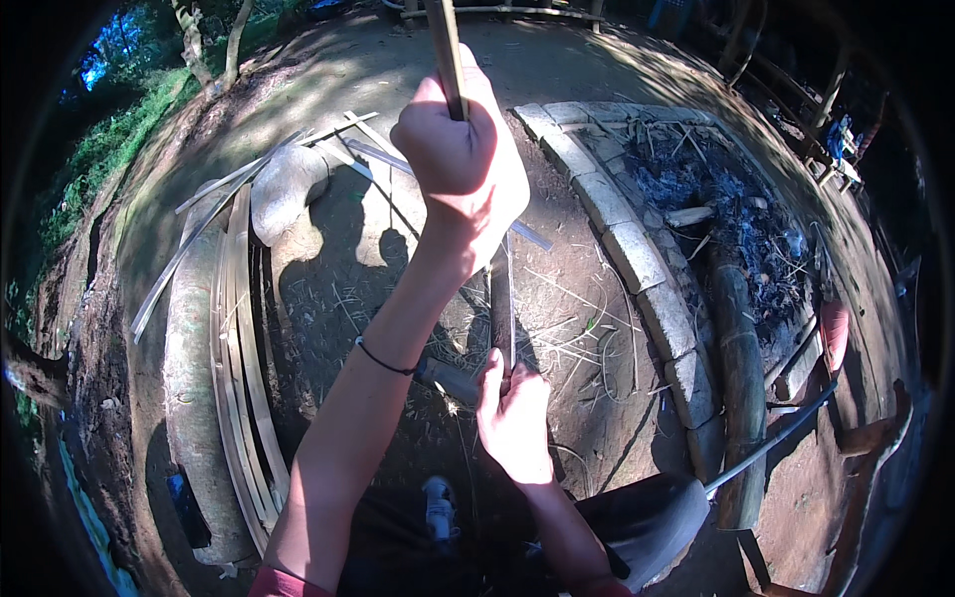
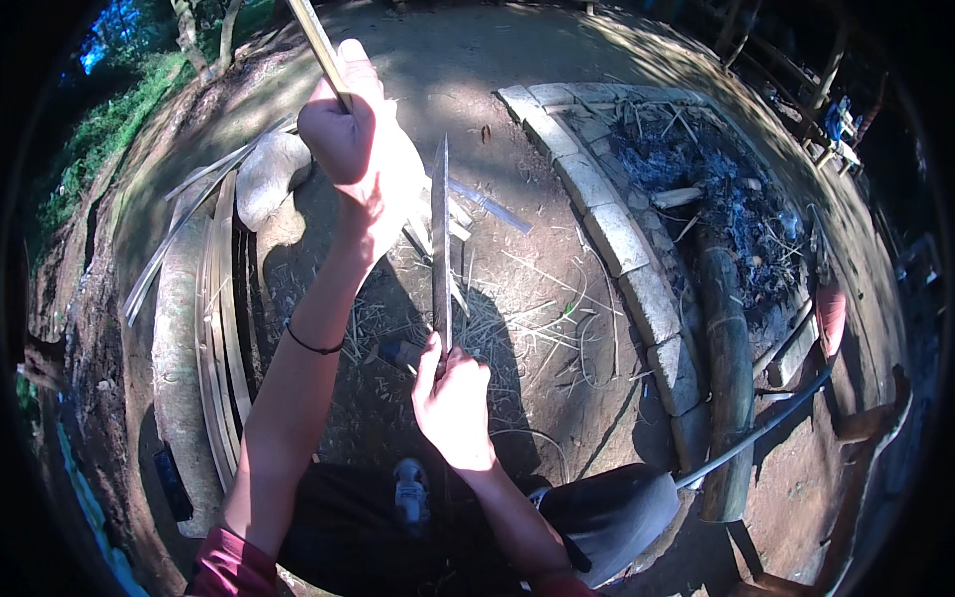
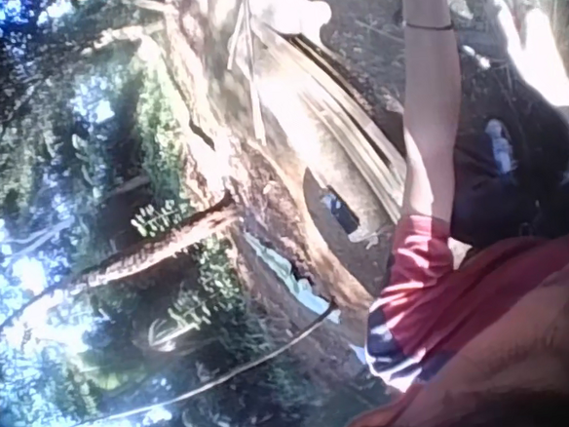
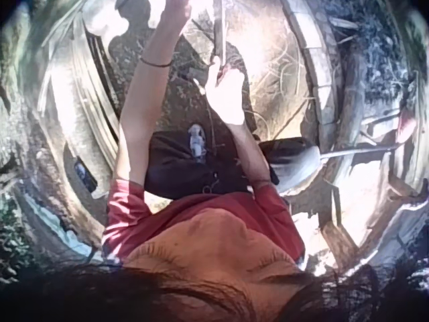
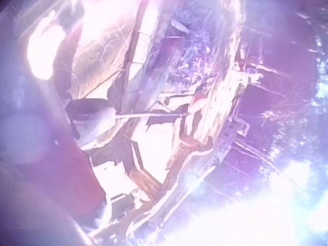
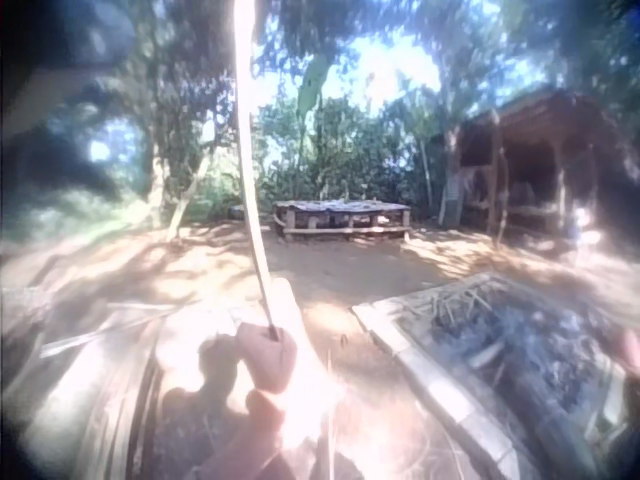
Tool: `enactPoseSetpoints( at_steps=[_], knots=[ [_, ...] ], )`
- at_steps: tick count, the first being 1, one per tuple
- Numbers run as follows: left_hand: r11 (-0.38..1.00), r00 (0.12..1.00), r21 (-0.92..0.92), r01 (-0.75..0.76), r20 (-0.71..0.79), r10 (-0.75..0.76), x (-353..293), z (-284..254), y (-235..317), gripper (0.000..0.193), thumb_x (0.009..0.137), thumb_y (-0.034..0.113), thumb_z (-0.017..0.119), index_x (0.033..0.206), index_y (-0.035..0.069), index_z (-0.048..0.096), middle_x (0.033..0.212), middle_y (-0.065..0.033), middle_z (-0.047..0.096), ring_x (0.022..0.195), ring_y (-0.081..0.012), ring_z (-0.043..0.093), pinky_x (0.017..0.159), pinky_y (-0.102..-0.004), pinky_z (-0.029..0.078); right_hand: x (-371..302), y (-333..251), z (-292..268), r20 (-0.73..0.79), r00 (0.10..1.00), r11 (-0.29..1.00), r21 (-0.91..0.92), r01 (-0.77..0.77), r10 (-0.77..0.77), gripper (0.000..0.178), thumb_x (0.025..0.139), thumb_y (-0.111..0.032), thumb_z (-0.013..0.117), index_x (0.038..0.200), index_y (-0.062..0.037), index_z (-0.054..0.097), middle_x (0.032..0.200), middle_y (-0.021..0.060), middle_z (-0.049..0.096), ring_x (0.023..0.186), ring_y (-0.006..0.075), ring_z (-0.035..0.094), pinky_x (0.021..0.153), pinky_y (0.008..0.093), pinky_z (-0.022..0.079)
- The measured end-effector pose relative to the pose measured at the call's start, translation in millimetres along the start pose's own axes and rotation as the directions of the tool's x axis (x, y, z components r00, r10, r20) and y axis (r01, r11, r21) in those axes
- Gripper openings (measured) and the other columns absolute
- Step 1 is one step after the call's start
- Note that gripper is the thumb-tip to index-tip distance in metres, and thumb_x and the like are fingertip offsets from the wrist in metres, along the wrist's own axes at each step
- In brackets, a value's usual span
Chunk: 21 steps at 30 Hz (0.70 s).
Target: The person shaves a long strip of bamboo using a knife, stripping away thin layers and bark while rotating the piece by hand.
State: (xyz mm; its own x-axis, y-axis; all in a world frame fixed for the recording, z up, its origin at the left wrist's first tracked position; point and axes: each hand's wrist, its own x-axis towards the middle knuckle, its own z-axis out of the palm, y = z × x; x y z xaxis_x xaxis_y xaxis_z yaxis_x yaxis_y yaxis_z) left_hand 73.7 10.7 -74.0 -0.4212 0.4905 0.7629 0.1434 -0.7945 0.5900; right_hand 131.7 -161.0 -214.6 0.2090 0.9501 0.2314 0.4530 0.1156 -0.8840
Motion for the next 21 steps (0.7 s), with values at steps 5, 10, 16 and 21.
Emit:
enactPoseSetpoints(
  at_steps=[5,10,16,21],
  knots=[
    [0.999,1.0,-0.048,0.013,0.019,-0.012,-1,4,2,0.031,0.095,0.015,0.055,0.069,-0.002,0.055,0.046,-0.0021,0.044,0.044,-0.0073,0.042,0.042,-0.0268,0.032,3,64,29,0.121,0.881,0.889,-0.057,-0.455,0.458,0.03,0.093,-0.017,0.057,0.076,0.0078,0.058,0.058,0.0235,0.059,0.059,0.0371,0.066,0.054,0.0433,0.049],
    [0.967,0.997,-0.252,0.039,0.071,-0.022,-1,9,-1,0.046,0.1,0.021,0.051,0.058,0.006,0.039,0.047,0.0066,0.031,0.046,-0.0019,0.026,0.042,-0.0266,0.017,15,74,12,0.016,0.99,0.99,0.023,-0.14,0.14,0.037,0.094,-0.016,0.057,0.066,0.0079,0.056,0.045,0.0187,0.051,0.036,0.0224,0.054,0.037,0.0373,0.038],
    [0.934,0.967,0.259,-0.246,0.13,0.218,-6,-6,-23,0.025,0.095,0.022,0.058,0.089,-0.002,0.057,0.078,-0.0046,0.053,0.055,-0.0065,0.05,0.045,-0.0185,0.041,18,-3,-26,-0.027,0.994,0.975,0.199,-0.095,0.102,0.039,0.098,-0.019,0.053,0.066,0.0029,0.056,0.044,0.01,0.049,0.035,0.0158,0.05,0.036,0.0324,0.034],
    [0.909,0.906,0.109,-0.402,-0.1,0.412,-6,19,-22,0.022,0.098,0.01,0.042,0.083,0.003,0.055,0.06,0.0004,0.047,0.047,-0.0077,0.042,0.042,-0.0232,0.034,7,-13,-16,-0.013,1.0,0.992,0.122,-0.015,0.017,0.032,0.098,-0.012,0.052,0.069,0.0019,0.056,0.043,0.0137,0.044,0.034,0.0235,0.05,0.035,0.0348,0.035]
  ],
)
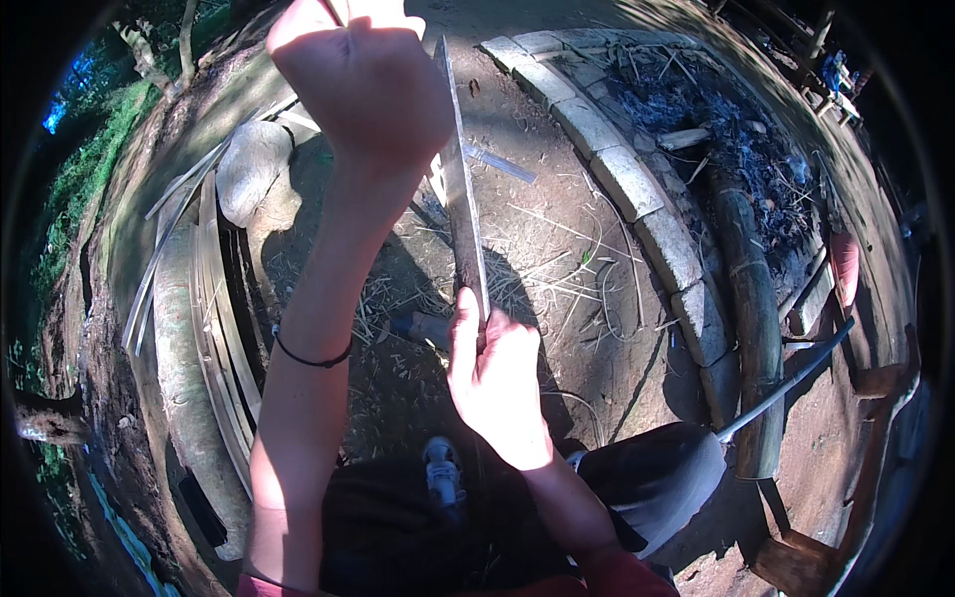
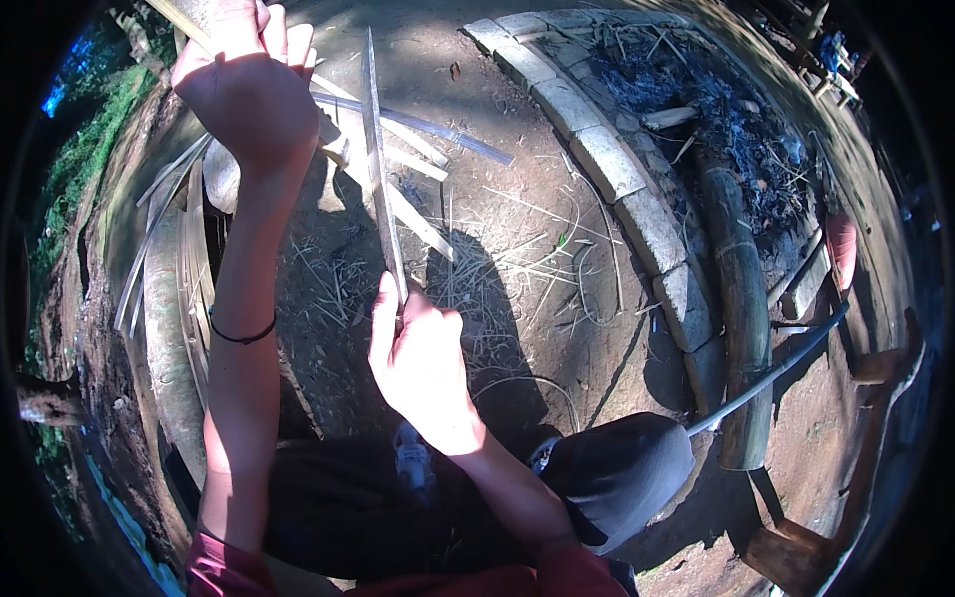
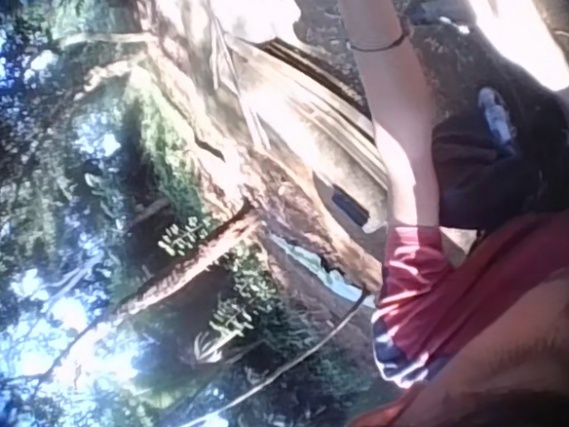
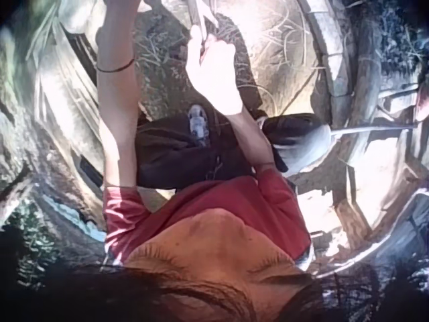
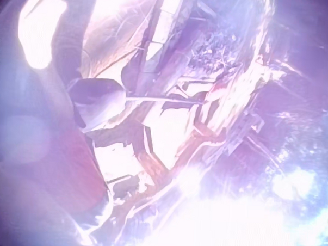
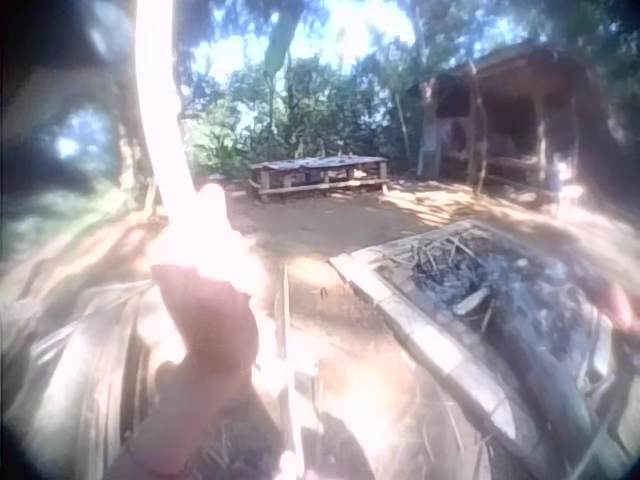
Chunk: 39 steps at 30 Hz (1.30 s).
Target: The person shaves a long strip of bamboo using a knife, stripping away thin layers and bark while rotating the piece by hand.
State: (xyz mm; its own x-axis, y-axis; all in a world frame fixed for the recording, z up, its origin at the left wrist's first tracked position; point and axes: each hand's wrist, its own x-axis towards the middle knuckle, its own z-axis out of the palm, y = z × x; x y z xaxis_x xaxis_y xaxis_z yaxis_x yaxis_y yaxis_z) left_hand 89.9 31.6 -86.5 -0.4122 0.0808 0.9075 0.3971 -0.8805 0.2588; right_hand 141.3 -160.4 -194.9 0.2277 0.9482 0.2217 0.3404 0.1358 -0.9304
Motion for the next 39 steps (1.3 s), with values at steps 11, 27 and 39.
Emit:
enactPoseSetpoints(
  at_steps=[11,27,39],
  knots=[
    [0.767,0.804,-0.242,0.594,0.141,-0.578,23,-16,30,0.042,0.096,0.022,0.056,0.06,0.01,0.039,0.047,0.0034,0.03,0.038,-0.0068,0.026,0.037,-0.026,0.021,-2,91,34,-0.028,0.982,0.971,-0.152,-0.186,0.184,0.034,0.096,-0.017,0.053,0.071,0.0069,0.058,0.053,0.0225,0.056,0.048,0.035,0.062,0.045,0.0407,0.045],
    [0.825,0.861,-0.254,0.504,0.219,-0.459,15,-15,24,0.039,0.095,0.02,0.057,0.062,0.008,0.041,0.05,0.0037,0.035,0.04,-0.0058,0.032,0.038,-0.025,0.029,-2,102,35,-0.008,0.964,0.952,-0.155,-0.265,0.267,0.037,0.093,-0.019,0.056,0.067,0.0079,0.059,0.054,0.0267,0.055,0.052,0.0385,0.063,0.047,0.0418,0.046],
    [0.621,0.811,0.555,-0.553,0.531,0.248,0,-26,-9,0.04,0.084,0.0,0.051,0.124,-0.007,0.054,0.105,-0.0193,0.061,0.093,-0.0289,0.056,0.083,-0.0397,0.045,-3,39,7,0.013,0.996,0.993,-0.071,-0.089,0.09,0.036,0.096,-0.015,0.054,0.065,0.0022,0.056,0.044,0.0149,0.048,0.035,0.0227,0.053,0.036,0.034,0.036]
  ],
)
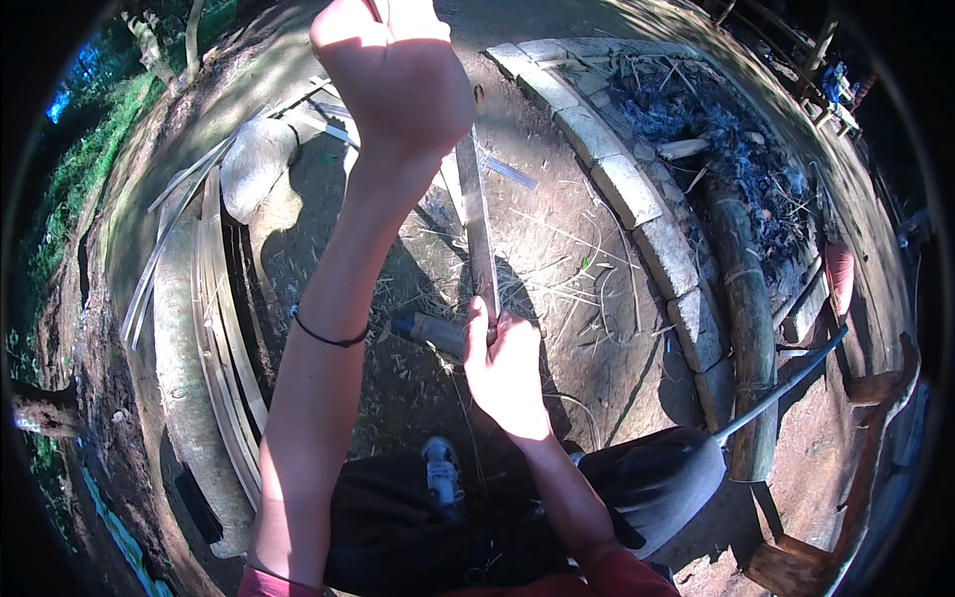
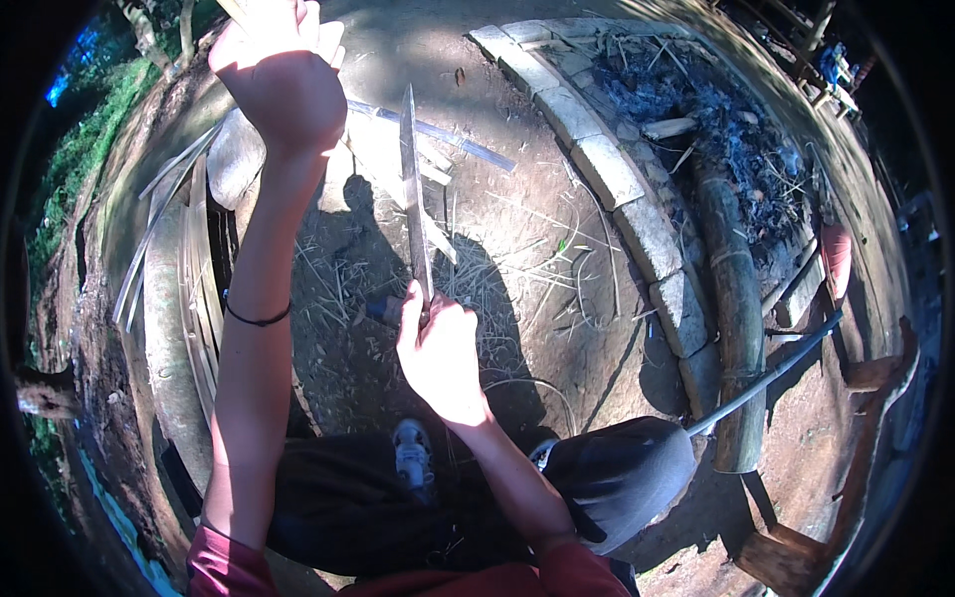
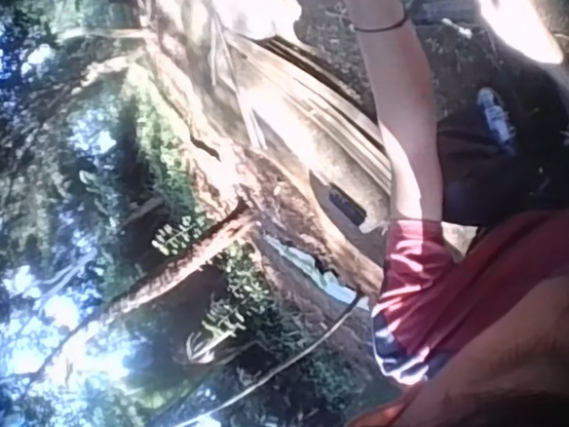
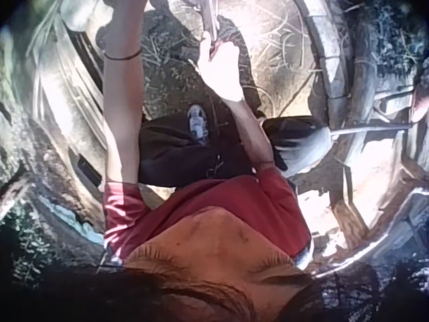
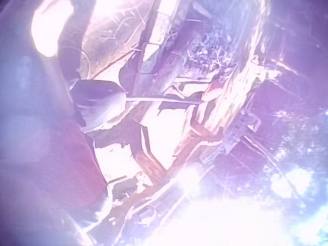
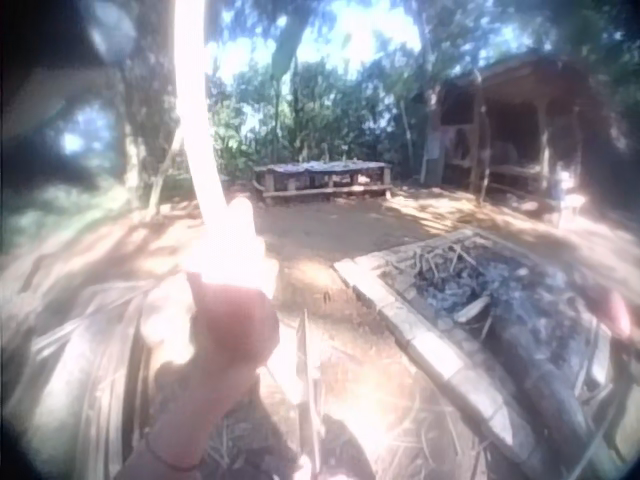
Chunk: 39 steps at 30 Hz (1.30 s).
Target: The person shaves a long strip of bamboo using a knife, stripping away thin layers and bark while rotating the piece by hand.
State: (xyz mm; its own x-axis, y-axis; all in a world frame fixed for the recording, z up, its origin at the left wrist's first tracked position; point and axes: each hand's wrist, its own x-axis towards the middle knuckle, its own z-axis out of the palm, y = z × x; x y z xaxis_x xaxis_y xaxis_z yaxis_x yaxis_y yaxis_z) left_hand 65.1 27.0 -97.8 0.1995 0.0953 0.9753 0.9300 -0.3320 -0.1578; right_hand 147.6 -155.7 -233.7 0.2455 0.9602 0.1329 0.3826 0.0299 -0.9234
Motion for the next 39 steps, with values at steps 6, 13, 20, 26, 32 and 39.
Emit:
enactPoseSetpoints(
  at_steps=[6,13,20,26,32,39],
  knots=[
    [0.325,0.849,-0.857,0.4,0.212,-0.485,2,5,3,0.025,0.097,0.008,0.046,0.117,-0.003,0.055,0.089,-0.0059,0.058,0.073,-0.0093,0.055,0.057,-0.0211,0.045,1,53,36,0.046,0.985,0.97,-0.185,-0.157,0.168,0.032,0.095,-0.017,0.053,0.073,0.0073,0.059,0.055,0.0227,0.058,0.052,0.0363,0.063,0.048,0.0417,0.049],
    [0.048,0.809,-0.898,0.438,0.37,-0.456,1,17,-5,0.014,0.095,0.006,0.053,0.106,0.001,0.061,0.078,0.0021,0.055,0.06,-0.0039,0.05,0.047,-0.0184,0.038,23,60,11,0.322,0.821,0.655,0.496,-0.57,0.472,0.043,0.098,-0.024,0.051,0.063,0.0017,0.051,0.049,0.0099,0.051,0.035,0.018,0.05,0.032,0.0319,0.039],
    [0.028,0.791,-0.941,0.336,0.266,-0.55,3,28,19,0.01,0.095,0.003,0.051,0.102,0.002,0.058,0.078,0.0005,0.055,0.064,-0.0052,0.051,0.05,-0.0179,0.039,3,19,2,0.029,0.998,0.998,0.039,-0.051,0.05,0.042,0.099,-0.022,0.051,0.062,-0.001,0.051,0.045,0.0002,0.044,0.034,0.0108,0.042,0.035,0.0302,0.03],
    [0.15,0.822,-0.917,0.369,0.247,-0.514,-1,26,16,0.007,0.095,0.002,0.05,0.1,0.003,0.055,0.084,-0.0017,0.055,0.069,-0.0064,0.052,0.052,-0.018,0.041,-10,68,41,-0.026,0.998,0.972,-0.227,-0.062,0.058,0.027,0.094,-0.015,0.053,0.075,0.004,0.059,0.05,0.02,0.053,0.047,0.0343,0.061,0.042,0.0407,0.045],
    [-0.112,0.747,-0.937,0.33,0.332,-0.576,2,33,21,0.005,0.096,0.001,0.049,0.097,0.004,0.052,0.09,-0.004,0.055,0.074,-0.0077,0.053,0.054,-0.0182,0.042,-8,154,47,-0.012,0.941,0.923,-0.194,-0.333,0.337,0.039,0.094,-0.017,0.052,0.063,0.0064,0.056,0.051,0.0231,0.055,0.049,0.0376,0.061,0.045,0.0457,0.047],
    [-0.287,0.738,-0.925,0.249,0.373,-0.563,10,42,21,0.005,0.096,0.001,0.047,0.095,0.005,0.049,0.096,-0.0066,0.055,0.08,-0.0092,0.054,0.057,-0.0183,0.044,13,67,-9,0.053,0.971,0.925,0.295,-0.24,0.235,0.05,0.102,-0.031,0.046,0.062,-0.0005,0.05,0.046,0.0029,0.046,0.034,0.0089,0.044,0.032,0.0238,0.033]
  ],
)
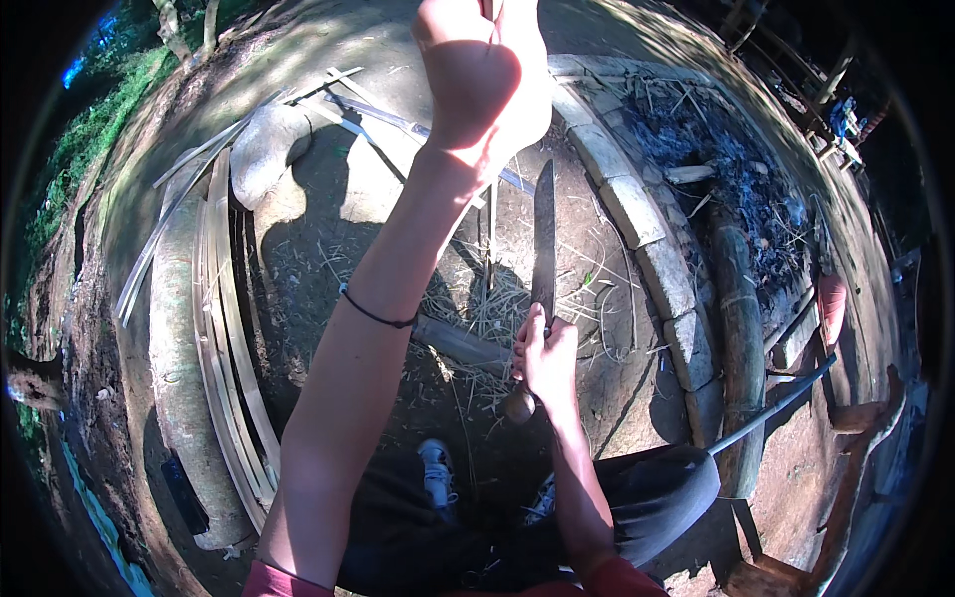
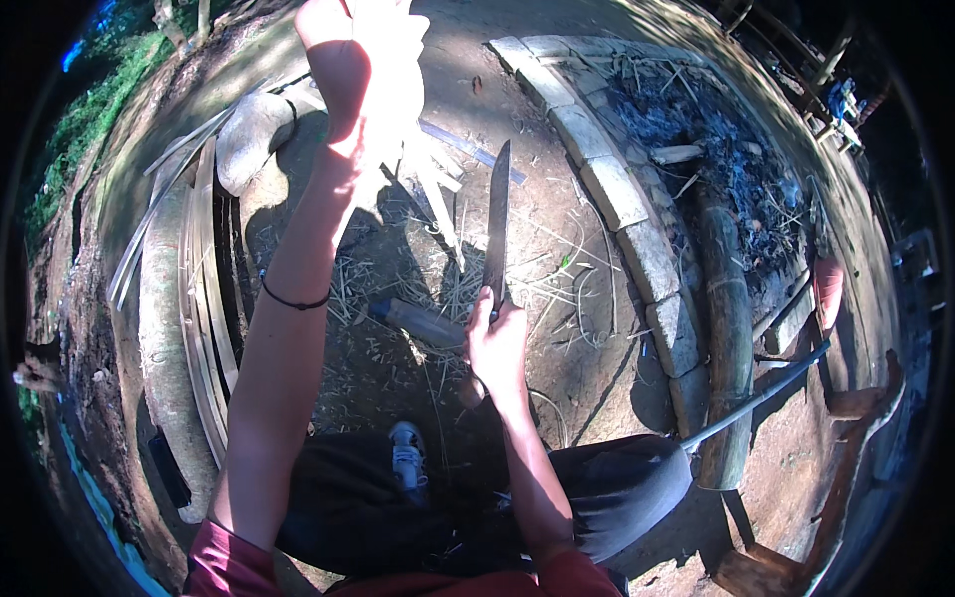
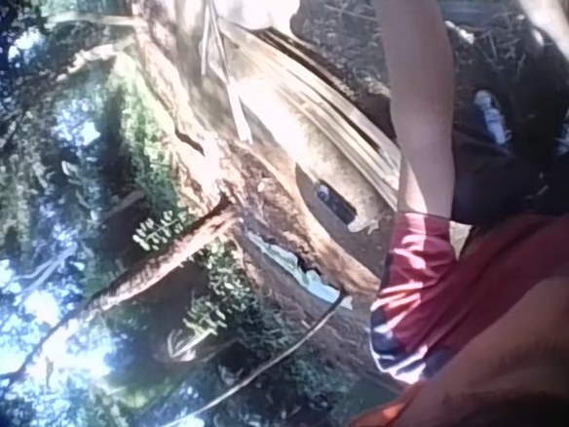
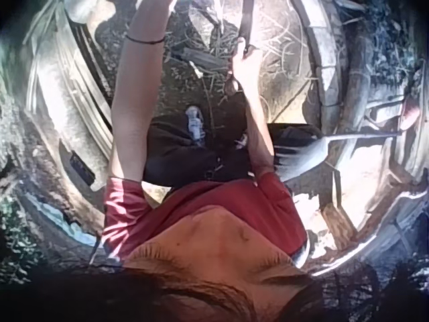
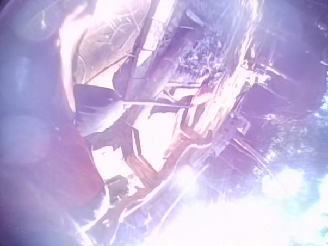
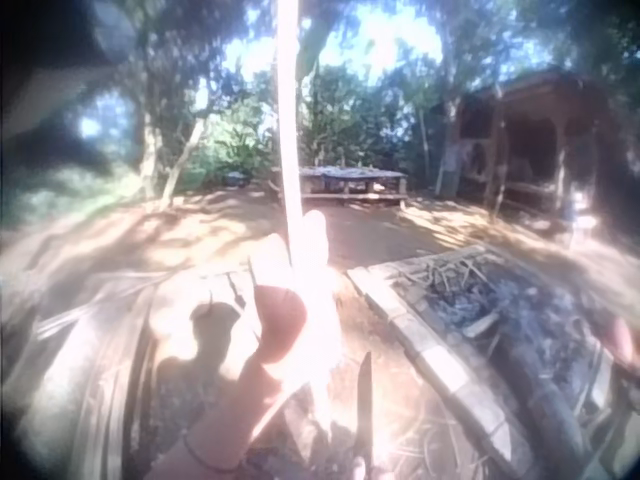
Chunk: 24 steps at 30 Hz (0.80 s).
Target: The person shaves a long strip of bamboo using a knife, stripping away thin layers and bark while rotating the piece by hand.
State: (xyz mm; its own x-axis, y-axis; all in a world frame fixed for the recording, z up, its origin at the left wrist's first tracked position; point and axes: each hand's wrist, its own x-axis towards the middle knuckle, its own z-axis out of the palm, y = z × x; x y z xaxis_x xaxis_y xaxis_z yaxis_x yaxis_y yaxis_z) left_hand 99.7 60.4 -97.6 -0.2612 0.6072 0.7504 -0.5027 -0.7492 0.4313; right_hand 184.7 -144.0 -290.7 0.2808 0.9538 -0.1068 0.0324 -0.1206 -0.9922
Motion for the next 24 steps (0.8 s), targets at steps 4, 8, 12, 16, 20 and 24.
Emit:
enactPoseSetpoints(
  at_steps=[4,8,12,16,20,24],
  knots=[
    [0.999,0.999,0.009,-0.037,0.033,0.037,-5,-5,-6,0.007,0.096,0.0,0.046,0.093,0.006,0.048,0.1,-0.0081,0.056,0.084,-0.01,0.055,0.059,-0.0184,0.045,-14,-37,9,0.042,0.998,0.996,-0.066,0.055,-0.052,0.047,0.101,-0.027,0.046,0.061,-0.0022,0.049,0.045,0.0011,0.044,0.034,0.0073,0.041,0.032,0.0229,0.031],
    [0.96,0.984,-0.247,0.131,-0.088,-0.157,-10,13,5,0.009,0.097,0.002,0.046,0.09,0.007,0.045,0.099,-0.0082,0.056,0.083,-0.0116,0.055,0.059,-0.0206,0.047,-30,-63,15,0.024,0.997,0.97,-0.231,0.078,-0.074,0.042,0.097,-0.018,0.054,0.058,-0.0005,0.051,0.042,0.0078,0.047,0.036,0.0155,0.047,0.037,0.0335,0.032],
    [0.721,0.958,0.631,-0.286,0.216,0.19,-13,12,25,0.012,0.097,0.004,0.049,0.107,0.005,0.053,0.099,-0.0087,0.056,0.08,-0.0124,0.056,0.059,-0.0222,0.048,-27,-56,24,0.023,0.942,0.844,-0.436,0.312,-0.336,0.039,0.097,-0.015,0.052,0.061,-0.0001,0.052,0.043,0.0095,0.048,0.035,0.0207,0.05,0.037,0.0342,0.034],
    [0.915,0.969,0.332,-0.23,0.17,0.181,-11,3,8,0.013,0.094,0.005,0.05,0.104,0.002,0.057,0.089,-0.0075,0.057,0.073,-0.0161,0.056,0.059,-0.0247,0.048,-9,26,40,-0.087,0.98,0.855,-0.506,0.111,-0.179,0.039,0.094,-0.015,0.054,0.061,0.0061,0.054,0.05,0.024,0.053,0.047,0.0388,0.06,0.045,0.0442,0.044],
    [0.978,0.996,0.207,-0.007,0.09,-0.012,-2,-10,3,0.012,0.094,0.005,0.05,0.102,0.002,0.057,0.086,-0.0069,0.057,0.07,-0.0155,0.055,0.058,-0.0243,0.047,19,113,17,-0.028,0.999,0.951,-0.307,-0.026,0.018,0.042,0.094,-0.02,0.055,0.064,0.0098,0.056,0.052,0.0274,0.054,0.049,0.0393,0.06,0.047,0.0451,0.046],
    [0.976,0.995,0.213,0.04,0.079,-0.058,8,-26,7,0.011,0.093,0.005,0.05,0.1,0.002,0.058,0.083,-0.0063,0.056,0.068,-0.0149,0.054,0.057,-0.0239,0.047,10,17,4,0.049,0.989,0.988,-0.062,-0.138,0.142,0.047,0.099,-0.024,0.05,0.06,0.0016,0.052,0.045,0.0093,0.051,0.035,0.0175,0.051,0.035,0.0322,0.04]
  ],
)
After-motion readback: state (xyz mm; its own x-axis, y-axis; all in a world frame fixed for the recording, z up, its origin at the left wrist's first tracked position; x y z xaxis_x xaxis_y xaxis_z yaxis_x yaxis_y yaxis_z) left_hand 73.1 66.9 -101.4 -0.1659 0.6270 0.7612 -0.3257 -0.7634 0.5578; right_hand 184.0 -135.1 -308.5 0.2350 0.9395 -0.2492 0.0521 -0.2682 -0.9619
